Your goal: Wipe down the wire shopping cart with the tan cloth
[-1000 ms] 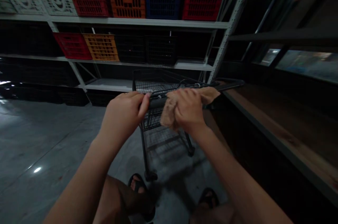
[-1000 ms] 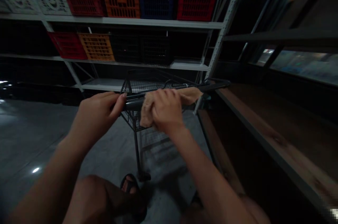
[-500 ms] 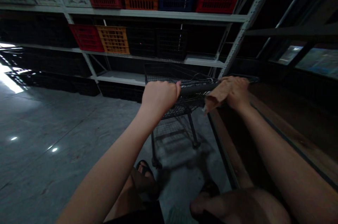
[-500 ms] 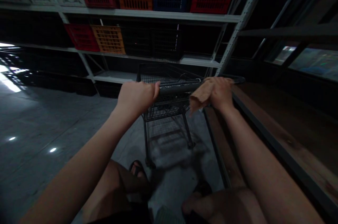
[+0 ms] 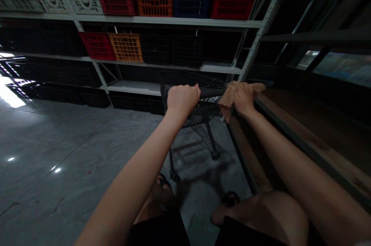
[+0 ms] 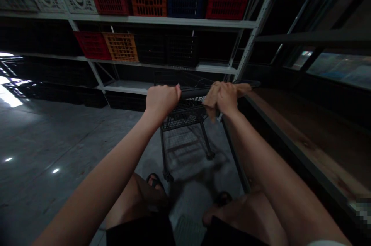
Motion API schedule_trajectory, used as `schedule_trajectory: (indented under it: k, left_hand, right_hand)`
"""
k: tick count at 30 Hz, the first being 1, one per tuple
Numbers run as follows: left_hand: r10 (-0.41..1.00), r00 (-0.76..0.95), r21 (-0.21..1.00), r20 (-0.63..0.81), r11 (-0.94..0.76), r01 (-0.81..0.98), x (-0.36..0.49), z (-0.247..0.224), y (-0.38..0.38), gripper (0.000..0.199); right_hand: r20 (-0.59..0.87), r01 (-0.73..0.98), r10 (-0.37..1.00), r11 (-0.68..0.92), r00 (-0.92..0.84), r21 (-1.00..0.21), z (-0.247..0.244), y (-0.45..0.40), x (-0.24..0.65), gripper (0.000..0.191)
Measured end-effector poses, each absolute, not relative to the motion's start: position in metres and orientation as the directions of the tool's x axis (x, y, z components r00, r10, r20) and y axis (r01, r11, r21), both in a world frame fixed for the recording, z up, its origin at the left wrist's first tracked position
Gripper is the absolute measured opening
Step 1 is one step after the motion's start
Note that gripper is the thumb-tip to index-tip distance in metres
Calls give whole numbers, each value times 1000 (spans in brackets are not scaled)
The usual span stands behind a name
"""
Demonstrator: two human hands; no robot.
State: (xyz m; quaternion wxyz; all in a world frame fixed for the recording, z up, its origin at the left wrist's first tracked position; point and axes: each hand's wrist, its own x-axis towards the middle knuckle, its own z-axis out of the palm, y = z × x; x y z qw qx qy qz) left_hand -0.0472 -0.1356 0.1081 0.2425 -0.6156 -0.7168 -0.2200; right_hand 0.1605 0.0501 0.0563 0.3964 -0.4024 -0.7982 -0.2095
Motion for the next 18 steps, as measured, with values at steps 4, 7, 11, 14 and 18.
schedule_trajectory:
  k: [4, 7, 11, 14, 18]
  left_hand:
    - [802, -133, 5, 583, 160, 987, -45, 111, -141, 61]
    - [832, -124, -1, 541, 147, 989, -36, 115, -145, 62]
    - [864, -67, -19, 499, 89, 996, -11, 118, -143, 61]
    - [867, -6, -40, 499, 30, 999, 8, 118, -140, 59]
    - [866, -5, -32, 500, 24, 999, 20, 117, -145, 59]
  right_hand:
    - [827, 713, 412, 701, -383, -19, 45, 16, 106, 34]
    - [834, 662, 409, 746, -369, -73, 44, 5, 97, 34]
    - [803, 654, 454, 748, -385, -110, 45, 26, 127, 34]
    - [770, 679, 532, 712, -352, -181, 46, 63, 163, 35]
    - [735, 743, 640, 601, -225, -296, 53, 122, 216, 42]
